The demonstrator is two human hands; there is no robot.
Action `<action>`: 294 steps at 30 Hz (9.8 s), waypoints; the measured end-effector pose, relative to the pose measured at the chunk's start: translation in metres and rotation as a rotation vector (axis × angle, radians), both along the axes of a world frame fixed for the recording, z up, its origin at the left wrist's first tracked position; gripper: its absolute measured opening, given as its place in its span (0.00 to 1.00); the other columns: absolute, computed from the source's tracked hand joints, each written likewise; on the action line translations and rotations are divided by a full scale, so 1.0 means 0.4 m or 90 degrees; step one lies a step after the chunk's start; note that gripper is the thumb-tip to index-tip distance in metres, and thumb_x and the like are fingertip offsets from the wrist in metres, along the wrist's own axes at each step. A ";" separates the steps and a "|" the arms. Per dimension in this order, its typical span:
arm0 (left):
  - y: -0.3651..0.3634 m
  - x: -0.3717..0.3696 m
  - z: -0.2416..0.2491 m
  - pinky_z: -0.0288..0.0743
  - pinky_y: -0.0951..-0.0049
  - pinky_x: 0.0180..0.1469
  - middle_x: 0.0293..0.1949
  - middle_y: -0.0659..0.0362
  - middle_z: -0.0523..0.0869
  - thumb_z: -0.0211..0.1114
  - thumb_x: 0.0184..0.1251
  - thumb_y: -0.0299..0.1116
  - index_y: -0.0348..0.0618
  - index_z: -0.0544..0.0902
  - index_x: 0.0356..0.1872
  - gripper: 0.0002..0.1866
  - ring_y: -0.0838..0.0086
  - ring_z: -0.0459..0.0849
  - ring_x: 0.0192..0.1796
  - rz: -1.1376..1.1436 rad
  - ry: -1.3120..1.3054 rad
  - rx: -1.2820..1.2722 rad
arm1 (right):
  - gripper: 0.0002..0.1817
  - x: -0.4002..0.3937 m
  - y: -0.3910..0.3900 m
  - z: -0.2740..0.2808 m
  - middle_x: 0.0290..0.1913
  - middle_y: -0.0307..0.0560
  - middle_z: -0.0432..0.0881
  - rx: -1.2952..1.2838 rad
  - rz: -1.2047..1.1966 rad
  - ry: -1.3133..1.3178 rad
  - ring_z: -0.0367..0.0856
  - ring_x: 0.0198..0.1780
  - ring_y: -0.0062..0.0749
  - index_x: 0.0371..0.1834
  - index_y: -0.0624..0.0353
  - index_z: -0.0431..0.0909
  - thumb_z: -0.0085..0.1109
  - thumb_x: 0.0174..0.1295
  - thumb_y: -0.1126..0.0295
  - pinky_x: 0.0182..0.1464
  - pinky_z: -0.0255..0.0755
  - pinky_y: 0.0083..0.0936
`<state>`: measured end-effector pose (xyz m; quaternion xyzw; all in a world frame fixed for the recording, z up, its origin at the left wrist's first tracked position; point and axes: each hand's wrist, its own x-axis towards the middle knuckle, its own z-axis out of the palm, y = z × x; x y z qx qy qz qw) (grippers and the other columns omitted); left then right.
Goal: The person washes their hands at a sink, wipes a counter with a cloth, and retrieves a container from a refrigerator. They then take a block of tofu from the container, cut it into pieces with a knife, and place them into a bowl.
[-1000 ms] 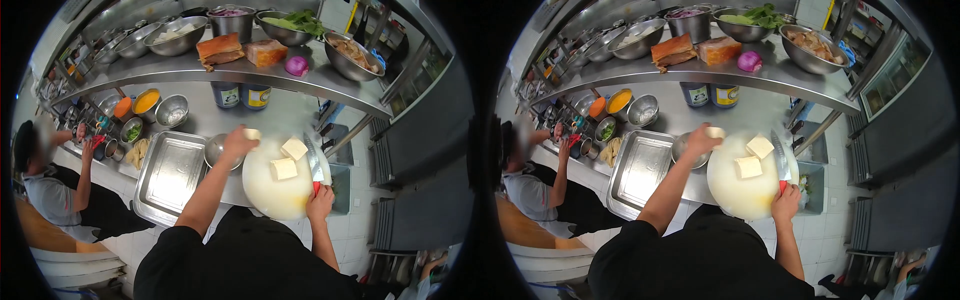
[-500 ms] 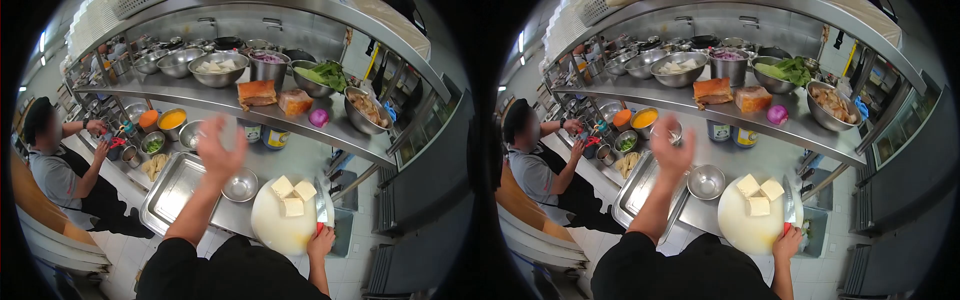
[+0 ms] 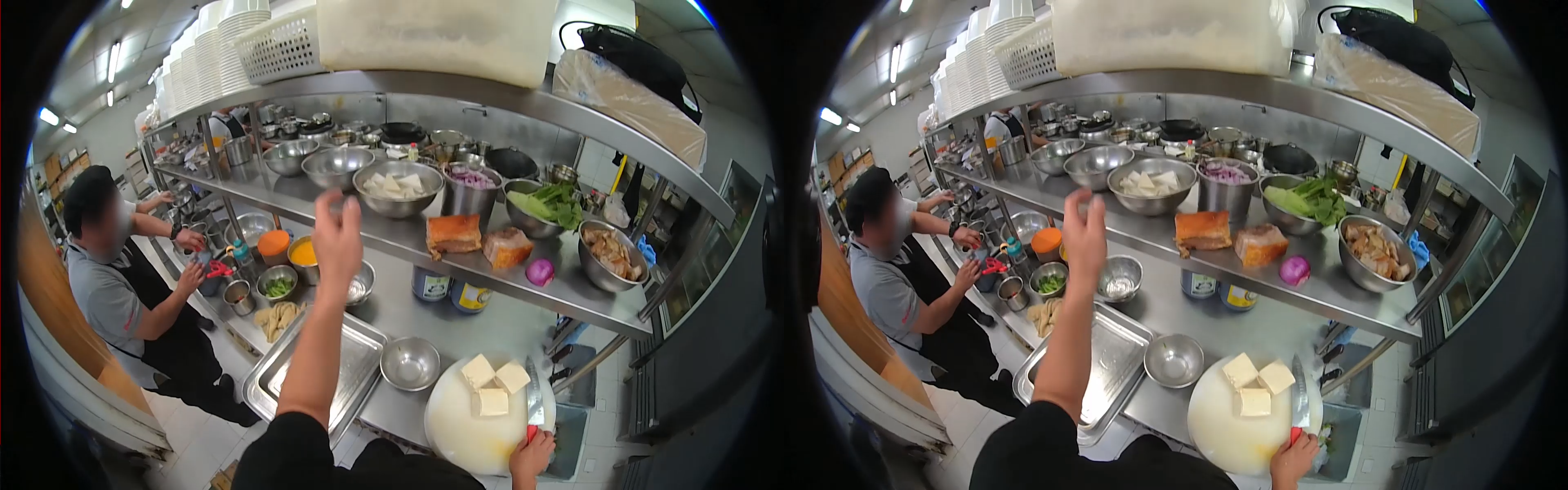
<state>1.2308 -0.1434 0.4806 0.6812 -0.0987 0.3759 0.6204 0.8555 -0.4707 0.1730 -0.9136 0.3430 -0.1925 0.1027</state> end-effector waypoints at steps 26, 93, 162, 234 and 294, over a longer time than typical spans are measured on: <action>-0.568 -0.469 -0.753 0.67 0.57 0.56 0.51 0.44 0.82 0.69 0.53 0.35 0.35 0.68 0.64 0.36 0.54 0.81 0.52 -0.340 -0.045 0.924 | 0.21 0.002 -0.012 -0.027 0.60 0.64 0.70 -0.036 0.023 -0.022 0.69 0.60 0.62 0.57 0.66 0.71 0.59 0.62 0.69 0.61 0.67 0.48; -0.064 -0.259 -0.499 0.79 0.65 0.43 0.39 0.62 0.81 0.50 0.64 0.77 0.53 0.77 0.52 0.38 0.71 0.83 0.39 -0.549 0.275 -0.685 | 0.17 0.213 0.399 0.352 0.42 0.64 0.83 0.159 0.586 -0.047 0.84 0.36 0.63 0.59 0.64 0.69 0.53 0.72 0.69 0.35 0.79 0.52; 0.060 -0.195 -0.606 0.80 0.58 0.59 0.58 0.48 0.82 0.64 0.68 0.34 0.40 0.72 0.65 0.26 0.59 0.86 0.55 -0.644 0.648 -0.554 | 0.10 0.083 0.180 0.409 0.27 0.47 0.81 0.583 0.492 0.246 0.82 0.23 0.36 0.51 0.63 0.70 0.52 0.73 0.69 0.26 0.74 0.32; -0.157 -0.294 -0.658 0.75 0.60 0.60 0.54 0.59 0.84 0.68 0.67 0.40 0.45 0.75 0.61 0.24 0.67 0.83 0.56 -0.467 0.432 -0.754 | 0.12 0.196 0.376 0.365 0.28 0.70 0.82 0.214 0.485 0.148 0.82 0.31 0.70 0.47 0.67 0.67 0.48 0.75 0.66 0.37 0.74 0.58; -0.102 -0.272 -0.636 0.81 0.55 0.61 0.59 0.53 0.81 0.63 0.70 0.45 0.47 0.74 0.64 0.25 0.58 0.80 0.61 -0.483 0.429 -0.875 | 0.14 0.208 0.361 0.463 0.26 0.71 0.81 0.276 0.483 0.144 0.81 0.32 0.73 0.46 0.69 0.68 0.49 0.73 0.65 0.38 0.74 0.59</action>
